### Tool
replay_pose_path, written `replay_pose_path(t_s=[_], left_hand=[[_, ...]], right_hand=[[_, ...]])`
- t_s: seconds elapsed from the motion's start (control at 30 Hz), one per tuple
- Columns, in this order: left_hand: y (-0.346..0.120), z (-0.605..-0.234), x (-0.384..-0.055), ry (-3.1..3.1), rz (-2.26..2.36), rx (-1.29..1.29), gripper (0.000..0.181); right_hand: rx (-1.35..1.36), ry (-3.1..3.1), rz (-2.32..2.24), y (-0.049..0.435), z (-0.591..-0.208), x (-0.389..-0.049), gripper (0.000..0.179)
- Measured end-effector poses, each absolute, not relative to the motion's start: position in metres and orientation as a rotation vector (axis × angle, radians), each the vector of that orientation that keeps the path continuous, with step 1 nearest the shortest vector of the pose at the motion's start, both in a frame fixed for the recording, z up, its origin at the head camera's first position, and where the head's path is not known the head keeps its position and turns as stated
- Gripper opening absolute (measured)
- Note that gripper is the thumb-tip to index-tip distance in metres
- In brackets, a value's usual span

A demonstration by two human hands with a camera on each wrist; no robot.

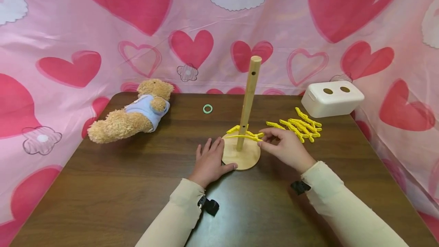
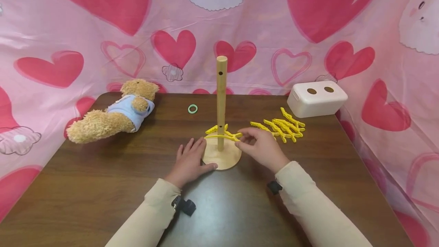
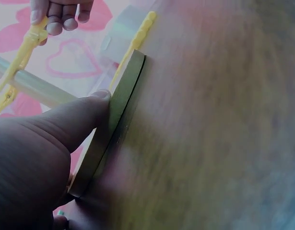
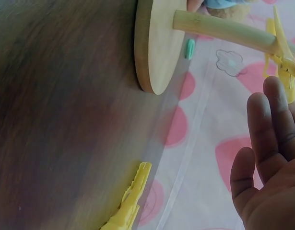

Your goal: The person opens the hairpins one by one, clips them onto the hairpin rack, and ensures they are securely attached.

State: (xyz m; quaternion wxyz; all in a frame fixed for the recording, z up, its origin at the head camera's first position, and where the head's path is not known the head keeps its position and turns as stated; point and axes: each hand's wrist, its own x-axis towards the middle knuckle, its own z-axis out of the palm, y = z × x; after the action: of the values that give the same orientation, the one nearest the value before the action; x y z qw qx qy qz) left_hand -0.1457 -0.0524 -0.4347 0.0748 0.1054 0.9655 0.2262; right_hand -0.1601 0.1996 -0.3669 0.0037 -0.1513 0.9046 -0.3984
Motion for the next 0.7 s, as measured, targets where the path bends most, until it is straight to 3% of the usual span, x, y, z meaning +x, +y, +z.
replay_pose_path(t_s=[0.7], left_hand=[[-0.052,-0.438,-0.146,2.906,0.741,0.307,0.097]], right_hand=[[-0.43,2.809,-1.323,0.214,-0.376,-0.153,0.054]])
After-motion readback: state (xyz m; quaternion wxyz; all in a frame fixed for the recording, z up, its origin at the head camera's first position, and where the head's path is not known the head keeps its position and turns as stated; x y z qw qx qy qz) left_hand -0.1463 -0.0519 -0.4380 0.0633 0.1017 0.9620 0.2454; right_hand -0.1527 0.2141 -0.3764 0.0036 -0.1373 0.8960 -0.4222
